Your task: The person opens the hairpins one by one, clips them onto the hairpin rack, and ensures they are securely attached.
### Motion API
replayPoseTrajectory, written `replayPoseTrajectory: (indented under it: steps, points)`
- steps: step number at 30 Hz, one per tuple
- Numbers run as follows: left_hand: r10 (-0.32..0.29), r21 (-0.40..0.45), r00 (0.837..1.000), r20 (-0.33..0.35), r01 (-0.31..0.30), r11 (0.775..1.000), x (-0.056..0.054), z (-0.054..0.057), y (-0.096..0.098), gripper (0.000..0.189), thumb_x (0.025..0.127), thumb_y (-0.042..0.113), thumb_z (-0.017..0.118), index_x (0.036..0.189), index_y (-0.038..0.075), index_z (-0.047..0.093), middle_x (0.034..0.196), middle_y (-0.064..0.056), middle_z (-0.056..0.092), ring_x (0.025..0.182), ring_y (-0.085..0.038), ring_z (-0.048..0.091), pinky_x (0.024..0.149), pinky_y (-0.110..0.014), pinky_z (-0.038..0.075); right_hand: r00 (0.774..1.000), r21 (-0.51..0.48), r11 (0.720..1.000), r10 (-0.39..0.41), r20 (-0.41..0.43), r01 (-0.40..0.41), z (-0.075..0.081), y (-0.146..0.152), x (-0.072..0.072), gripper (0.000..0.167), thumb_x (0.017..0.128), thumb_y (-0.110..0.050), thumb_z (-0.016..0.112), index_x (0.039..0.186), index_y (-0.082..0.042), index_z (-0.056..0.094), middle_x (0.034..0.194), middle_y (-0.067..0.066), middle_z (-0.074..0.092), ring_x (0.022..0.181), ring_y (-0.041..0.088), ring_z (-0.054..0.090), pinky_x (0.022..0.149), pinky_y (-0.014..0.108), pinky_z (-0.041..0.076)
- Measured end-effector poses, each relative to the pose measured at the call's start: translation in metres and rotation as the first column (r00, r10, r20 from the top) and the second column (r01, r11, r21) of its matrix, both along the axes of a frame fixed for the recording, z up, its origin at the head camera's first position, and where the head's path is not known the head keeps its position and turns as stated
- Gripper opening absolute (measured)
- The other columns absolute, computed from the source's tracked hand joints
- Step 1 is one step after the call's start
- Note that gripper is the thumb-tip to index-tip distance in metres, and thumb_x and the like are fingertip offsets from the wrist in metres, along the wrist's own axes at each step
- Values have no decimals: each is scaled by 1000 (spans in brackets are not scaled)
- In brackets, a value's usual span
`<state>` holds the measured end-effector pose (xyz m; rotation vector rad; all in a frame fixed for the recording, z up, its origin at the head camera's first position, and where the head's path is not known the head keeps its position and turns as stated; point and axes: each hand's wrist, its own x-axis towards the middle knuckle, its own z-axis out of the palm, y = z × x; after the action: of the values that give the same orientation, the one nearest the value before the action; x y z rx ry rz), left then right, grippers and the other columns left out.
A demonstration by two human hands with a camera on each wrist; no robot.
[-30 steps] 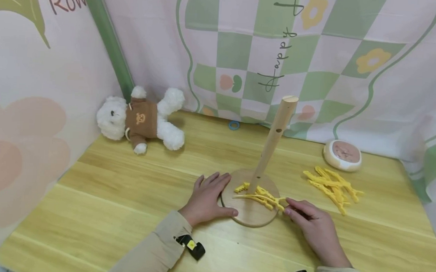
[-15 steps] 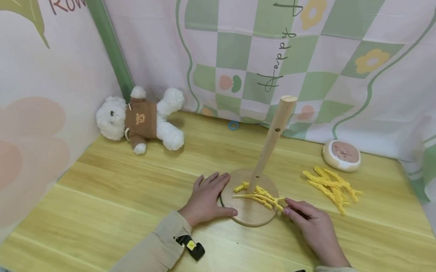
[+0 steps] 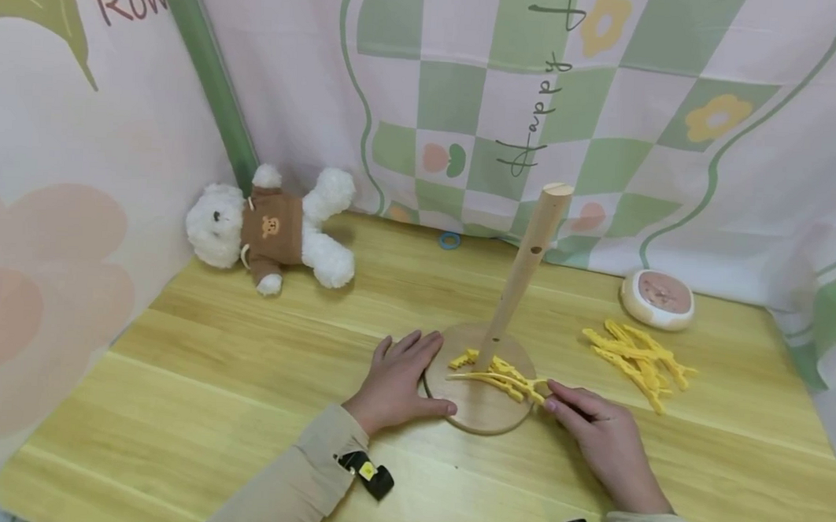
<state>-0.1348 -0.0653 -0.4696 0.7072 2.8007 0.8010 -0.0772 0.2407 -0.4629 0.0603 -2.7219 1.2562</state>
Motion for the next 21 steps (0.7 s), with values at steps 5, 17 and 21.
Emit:
replayPoseTrajectory:
  steps: [5, 17, 21]
  points:
    - [-7, 0, 1000, -1, 7, 1000, 0, 2, 0, 106, 80, 66, 72, 160, 15, 26, 164, 1, 27, 153, -25, 17, 120, -58, 3, 1000, -20, 1000, 7, -4, -7, 0, 0, 0, 29, 92, -23, 74, 120, -13, 75, 112, 3, 75, 100, -12, 59, 84, 3, 42]
    - [-9, -14, 1000, 3, 9, 1000, 1, 1, -1, 106, 81, 67, 71, 161, 15, 25, 165, 1, 25, 153, -26, 17, 120, -58, 3, 1000, -37, 999, -1, 20, 2, 1, -3, 0, 30, 91, -26, 76, 117, -13, 76, 116, 3, 73, 102, -11, 59, 86, 3, 42]
    - [-10, -10, 1000, -4, 10, 1000, 0, 0, 0, 106, 81, 67, 71, 161, 15, 25, 165, 1, 26, 153, -26, 17, 120, -59, 4, 999, -41, 999, -12, 30, 14, 3, -5, 0, 29, 91, -27, 76, 117, -14, 77, 117, 3, 73, 102, -12, 59, 86, 2, 41]
